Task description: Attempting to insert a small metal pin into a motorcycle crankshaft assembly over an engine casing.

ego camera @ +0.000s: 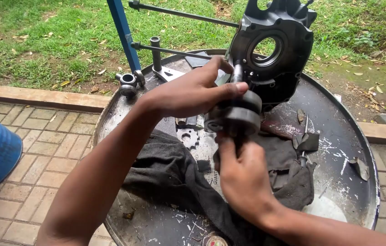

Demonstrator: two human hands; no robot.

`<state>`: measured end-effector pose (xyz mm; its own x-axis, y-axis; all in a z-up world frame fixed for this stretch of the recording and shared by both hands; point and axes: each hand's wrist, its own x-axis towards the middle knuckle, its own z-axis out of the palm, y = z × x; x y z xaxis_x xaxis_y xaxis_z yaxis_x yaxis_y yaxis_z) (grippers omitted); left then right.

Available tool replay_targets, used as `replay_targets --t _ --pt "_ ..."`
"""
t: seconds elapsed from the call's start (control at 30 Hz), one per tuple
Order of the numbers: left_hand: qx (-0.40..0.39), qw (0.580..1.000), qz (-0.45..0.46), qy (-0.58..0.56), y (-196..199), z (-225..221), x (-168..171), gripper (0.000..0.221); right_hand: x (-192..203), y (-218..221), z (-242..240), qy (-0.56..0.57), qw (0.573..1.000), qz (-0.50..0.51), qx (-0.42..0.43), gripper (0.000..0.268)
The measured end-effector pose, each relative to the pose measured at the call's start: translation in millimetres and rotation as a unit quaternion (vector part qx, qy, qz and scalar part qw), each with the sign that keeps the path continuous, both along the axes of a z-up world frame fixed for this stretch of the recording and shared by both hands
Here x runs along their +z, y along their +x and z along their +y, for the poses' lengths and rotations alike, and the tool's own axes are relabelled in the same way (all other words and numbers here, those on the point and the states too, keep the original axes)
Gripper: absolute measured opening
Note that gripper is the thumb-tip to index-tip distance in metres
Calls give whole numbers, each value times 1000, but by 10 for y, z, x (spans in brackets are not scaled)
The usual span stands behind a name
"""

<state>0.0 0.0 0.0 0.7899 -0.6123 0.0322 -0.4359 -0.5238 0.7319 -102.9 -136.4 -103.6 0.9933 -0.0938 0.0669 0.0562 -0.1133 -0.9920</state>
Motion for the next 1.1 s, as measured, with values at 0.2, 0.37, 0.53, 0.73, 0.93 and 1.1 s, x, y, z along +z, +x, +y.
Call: replay_targets --t 0.2,0.37,0.53,0.73,0.93,1.1 --pt "19 996 91 8 -73 -29 151 85 124 -122 93 -99 993 48 44 26" --pt "-107 989 88 -46 101 65 8 61 9 -91 111 -66 994 37 73 23" --pt "-183 978 53 -80 243 76 -115 56 62 -91 70 -83 994 24 60 18" --pt "-84 991 23 -100 248 29 -170 46 -157 -63 19 -225 969 29 99 33" --pt "-45 996 -54 -62 244 -30 -193 39 -377 179 -77 -318 938 -39 134 28" --pt "-25 980 -118 -156 269 -129 -316 36 -224 259 -142 -367 921 1 129 23"
